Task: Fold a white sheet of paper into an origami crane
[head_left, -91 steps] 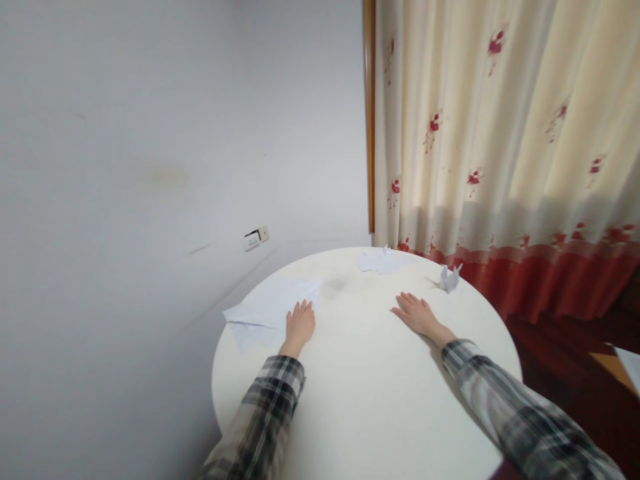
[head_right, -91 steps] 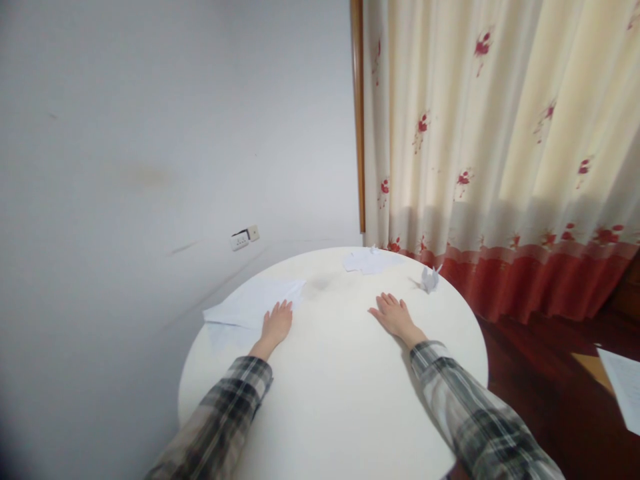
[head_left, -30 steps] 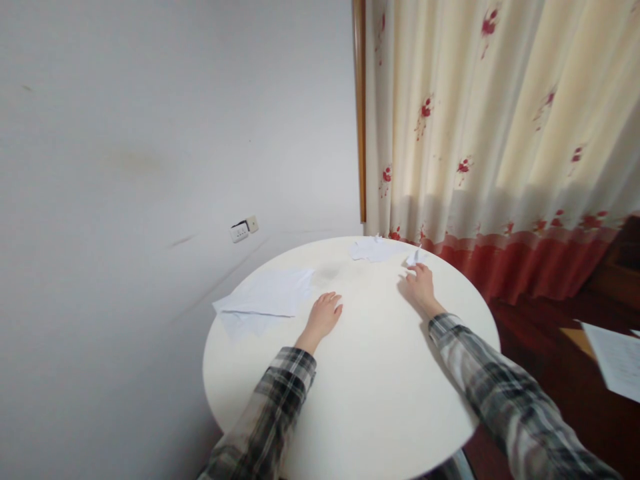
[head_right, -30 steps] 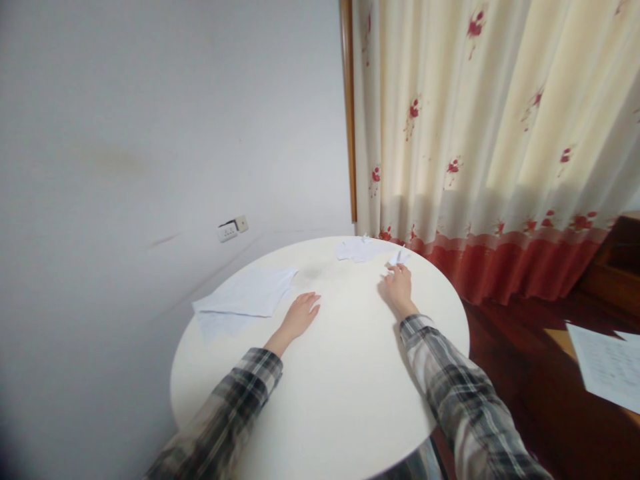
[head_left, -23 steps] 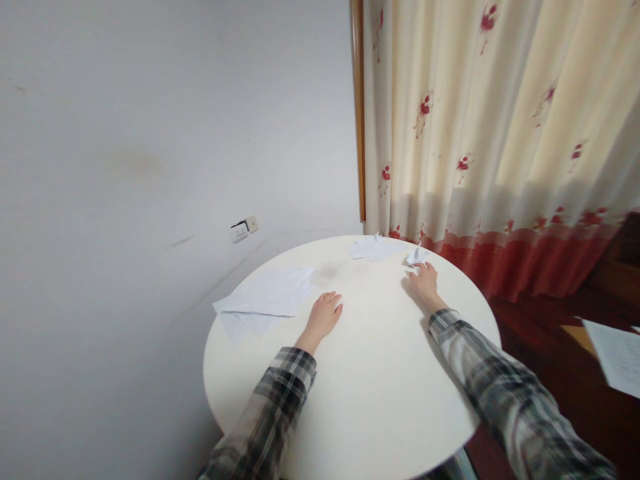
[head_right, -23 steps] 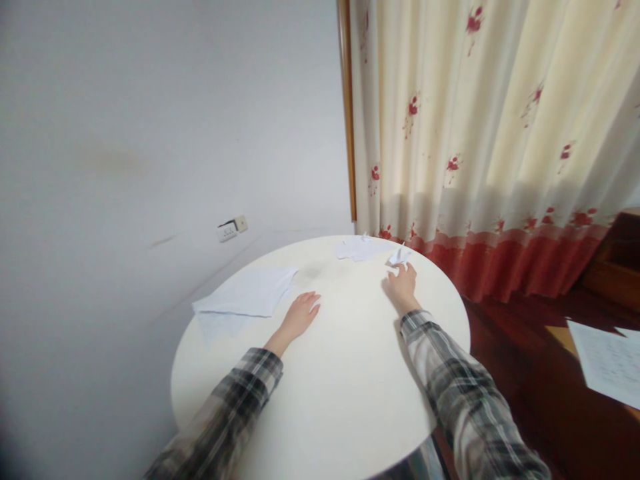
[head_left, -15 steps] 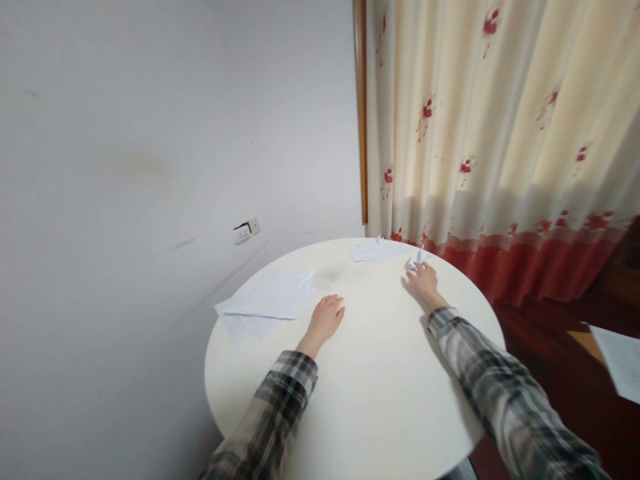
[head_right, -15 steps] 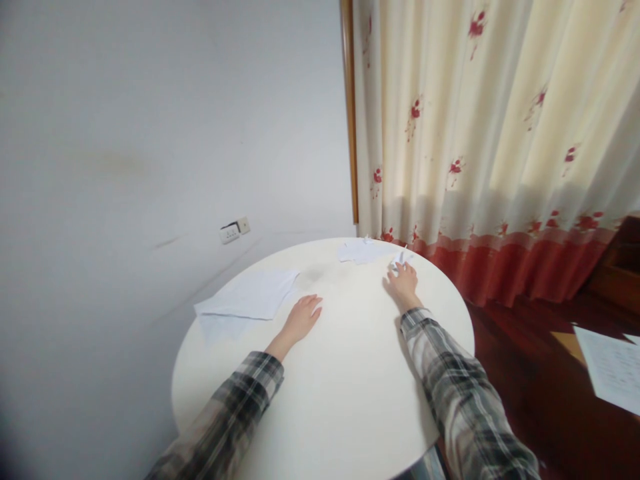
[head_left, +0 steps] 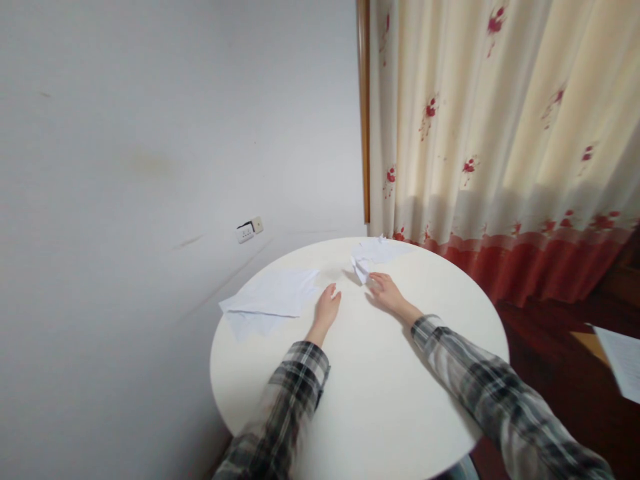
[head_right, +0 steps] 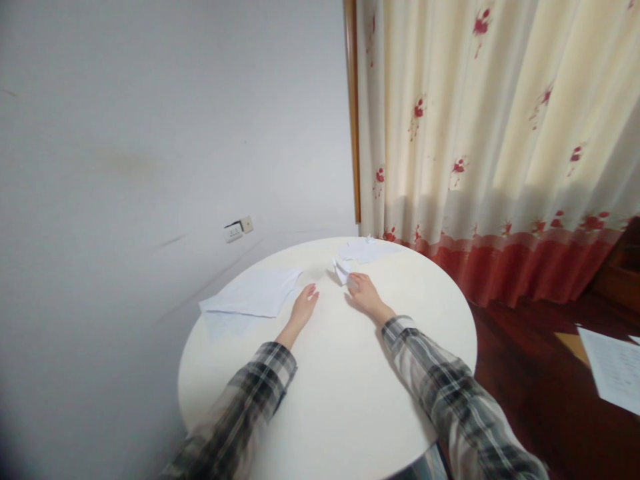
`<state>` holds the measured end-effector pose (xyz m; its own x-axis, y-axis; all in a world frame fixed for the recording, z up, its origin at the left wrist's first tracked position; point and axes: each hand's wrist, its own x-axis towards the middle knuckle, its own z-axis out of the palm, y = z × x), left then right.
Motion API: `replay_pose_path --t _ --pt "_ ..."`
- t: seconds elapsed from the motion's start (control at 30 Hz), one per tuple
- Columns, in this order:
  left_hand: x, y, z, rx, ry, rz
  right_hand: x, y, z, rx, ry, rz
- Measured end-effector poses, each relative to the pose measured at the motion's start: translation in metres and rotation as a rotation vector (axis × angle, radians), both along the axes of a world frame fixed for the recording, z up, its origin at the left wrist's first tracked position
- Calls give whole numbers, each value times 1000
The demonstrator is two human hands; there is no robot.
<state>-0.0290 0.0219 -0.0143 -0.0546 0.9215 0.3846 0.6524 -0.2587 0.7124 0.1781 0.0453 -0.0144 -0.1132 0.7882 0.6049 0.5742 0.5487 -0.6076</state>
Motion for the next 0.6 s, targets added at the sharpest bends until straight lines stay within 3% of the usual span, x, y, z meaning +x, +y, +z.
replay_pose_path --t 0.1,0.17,0.23,0.33,0.47,0.6 --pt "0 1 12 -2 -191 131 -38 -22 11 -88 248 124" --pt "1 -1 18 11 -226 102 -58 -32 15 -171 424 232" --pt "1 -3 21 16 -268 55 -71 -39 16 -189 469 278" --pt "2 -5 21 21 -345 34 -80 -43 16 -274 629 348" --pt "5 -6 20 -35 -404 -11 -76 -41 16 -398 821 335" --pt "12 -9 18 -47 -418 -101 -70 -39 16 -394 1020 202"
